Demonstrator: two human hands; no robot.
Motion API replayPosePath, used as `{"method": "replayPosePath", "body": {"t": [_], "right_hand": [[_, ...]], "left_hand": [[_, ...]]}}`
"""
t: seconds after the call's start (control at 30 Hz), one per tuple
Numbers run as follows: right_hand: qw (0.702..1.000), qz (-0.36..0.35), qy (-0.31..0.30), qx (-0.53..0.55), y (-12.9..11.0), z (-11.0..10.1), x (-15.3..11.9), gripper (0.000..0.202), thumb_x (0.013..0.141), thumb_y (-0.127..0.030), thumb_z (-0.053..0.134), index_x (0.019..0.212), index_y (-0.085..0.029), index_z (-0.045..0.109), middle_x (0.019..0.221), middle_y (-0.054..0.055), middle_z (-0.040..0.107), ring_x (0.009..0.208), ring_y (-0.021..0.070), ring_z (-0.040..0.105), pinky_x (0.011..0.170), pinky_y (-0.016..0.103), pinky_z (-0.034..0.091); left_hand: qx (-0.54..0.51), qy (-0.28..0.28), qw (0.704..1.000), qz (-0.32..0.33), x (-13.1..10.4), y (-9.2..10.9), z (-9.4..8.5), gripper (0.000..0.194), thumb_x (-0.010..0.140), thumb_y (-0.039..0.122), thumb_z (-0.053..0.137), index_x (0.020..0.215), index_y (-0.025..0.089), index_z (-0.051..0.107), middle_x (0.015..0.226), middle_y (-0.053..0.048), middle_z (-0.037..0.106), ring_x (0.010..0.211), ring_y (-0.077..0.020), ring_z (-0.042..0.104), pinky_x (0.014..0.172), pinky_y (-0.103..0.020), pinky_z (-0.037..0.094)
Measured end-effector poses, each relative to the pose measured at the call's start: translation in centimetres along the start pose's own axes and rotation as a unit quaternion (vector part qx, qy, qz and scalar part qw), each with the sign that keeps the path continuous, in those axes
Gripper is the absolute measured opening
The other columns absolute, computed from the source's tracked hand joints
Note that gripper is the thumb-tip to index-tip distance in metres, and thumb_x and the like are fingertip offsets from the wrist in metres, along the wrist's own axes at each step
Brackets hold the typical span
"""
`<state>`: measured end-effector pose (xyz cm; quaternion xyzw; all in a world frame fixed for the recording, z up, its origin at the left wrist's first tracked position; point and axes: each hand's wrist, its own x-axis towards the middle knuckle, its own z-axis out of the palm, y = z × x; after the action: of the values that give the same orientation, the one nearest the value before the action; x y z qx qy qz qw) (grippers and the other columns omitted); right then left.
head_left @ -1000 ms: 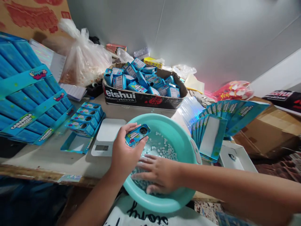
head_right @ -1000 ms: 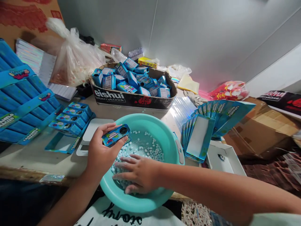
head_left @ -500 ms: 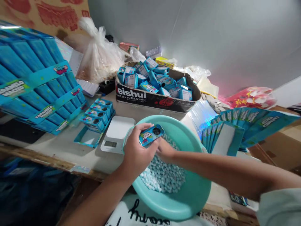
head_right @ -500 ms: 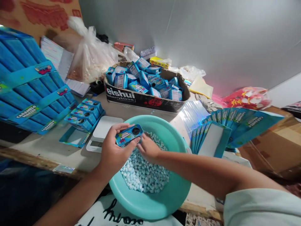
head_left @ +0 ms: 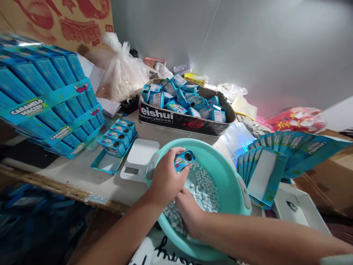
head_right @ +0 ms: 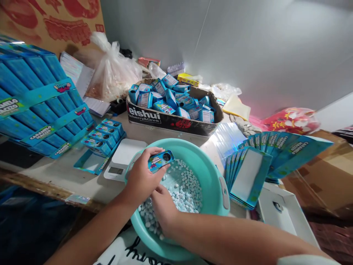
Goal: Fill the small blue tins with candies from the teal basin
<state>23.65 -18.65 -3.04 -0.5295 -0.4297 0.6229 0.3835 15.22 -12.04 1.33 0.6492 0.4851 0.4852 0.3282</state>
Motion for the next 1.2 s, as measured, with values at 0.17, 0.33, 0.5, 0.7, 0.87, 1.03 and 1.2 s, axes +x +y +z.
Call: {"method": "replayPosePath", "body": {"t": [0.17,0.33,0.5,0.7,0.87,1.03,1.2], "right_hand": [[0.941,0.279,-0.048,0.187,-1.5,-2.9,-1.0,0.044,0.093,-0.053,0.041,0.1,-0.022,0.072,0.079,0.007,0.077,0.085,0.0263,0.076,0.085,0.048,0.059],[0.904,0.263,0.103,0.322,-3.3,-6.2,-1.3,0.025,0.087,-0.045,0.06,0.092,-0.022,0.068,0.073,0.004,0.076,0.075,0.0249,0.075,0.077,0.044,0.061],[0.913,0.091,0.18,0.354,-7.5,-8.6,-1.6,0.017,0.086,-0.039,0.065,0.079,-0.024,0.066,0.077,0.002,0.074,0.07,0.0197,0.072,0.07,0.035,0.062],[0.914,-0.107,0.188,0.343,-9.6,-7.4,-0.6,0.026,0.085,-0.042,0.065,0.066,-0.023,0.064,0.067,-0.002,0.066,0.069,0.014,0.068,0.068,0.027,0.058],[0.914,-0.131,0.217,0.317,-8.6,-6.4,0.8,0.026,0.086,-0.037,0.064,0.064,-0.023,0.063,0.067,-0.003,0.067,0.069,0.0145,0.067,0.08,0.033,0.058],[0.915,-0.113,0.229,0.313,-7.7,-6.6,1.1,0.021,0.084,-0.036,0.066,0.068,-0.022,0.067,0.073,-0.001,0.072,0.079,0.0167,0.07,0.092,0.037,0.056],[0.937,-0.15,0.181,0.259,-7.8,-6.5,0.5,0.028,0.087,-0.043,0.062,0.075,-0.021,0.074,0.08,0.002,0.075,0.092,0.021,0.072,0.095,0.038,0.054]], "left_hand": [[0.006,0.011,1.0,-0.007,-0.1,0.2,-0.4,0.043,0.082,0.021,0.076,0.12,0.028,0.058,0.12,-0.003,0.07,0.114,-0.0211,0.067,0.1,-0.036,0.055],[0.024,-0.024,0.998,-0.061,0.1,0.2,-0.6,0.048,0.081,0.021,0.076,0.124,0.028,0.055,0.12,-0.004,0.07,0.107,-0.0227,0.07,0.09,-0.035,0.058],[0.052,-0.122,0.989,-0.058,0.2,-0.3,-0.1,0.046,0.078,0.017,0.076,0.121,0.027,0.061,0.118,-0.004,0.071,0.109,-0.0259,0.069,0.094,-0.041,0.057],[0.003,-0.229,0.973,0.022,0.4,-0.6,0.0,0.06,0.081,0.029,0.076,0.138,0.024,0.056,0.132,-0.009,0.068,0.121,-0.0293,0.064,0.102,-0.044,0.053],[-0.029,-0.257,0.964,0.061,0.2,-0.6,0.0,0.054,0.079,0.02,0.073,0.132,0.025,0.062,0.131,-0.007,0.069,0.12,-0.027,0.065,0.102,-0.04,0.053],[0.013,-0.28,0.96,0.027,-0.1,-0.2,0.1,0.051,0.075,0.021,0.078,0.124,0.027,0.067,0.119,-0.005,0.074,0.112,-0.0291,0.068,0.094,-0.041,0.055],[0.005,-0.262,0.965,-0.001,-0.1,0.1,-0.1,0.042,0.073,0.022,0.081,0.112,0.027,0.065,0.111,-0.003,0.074,0.104,-0.0266,0.07,0.087,-0.036,0.054]]}}
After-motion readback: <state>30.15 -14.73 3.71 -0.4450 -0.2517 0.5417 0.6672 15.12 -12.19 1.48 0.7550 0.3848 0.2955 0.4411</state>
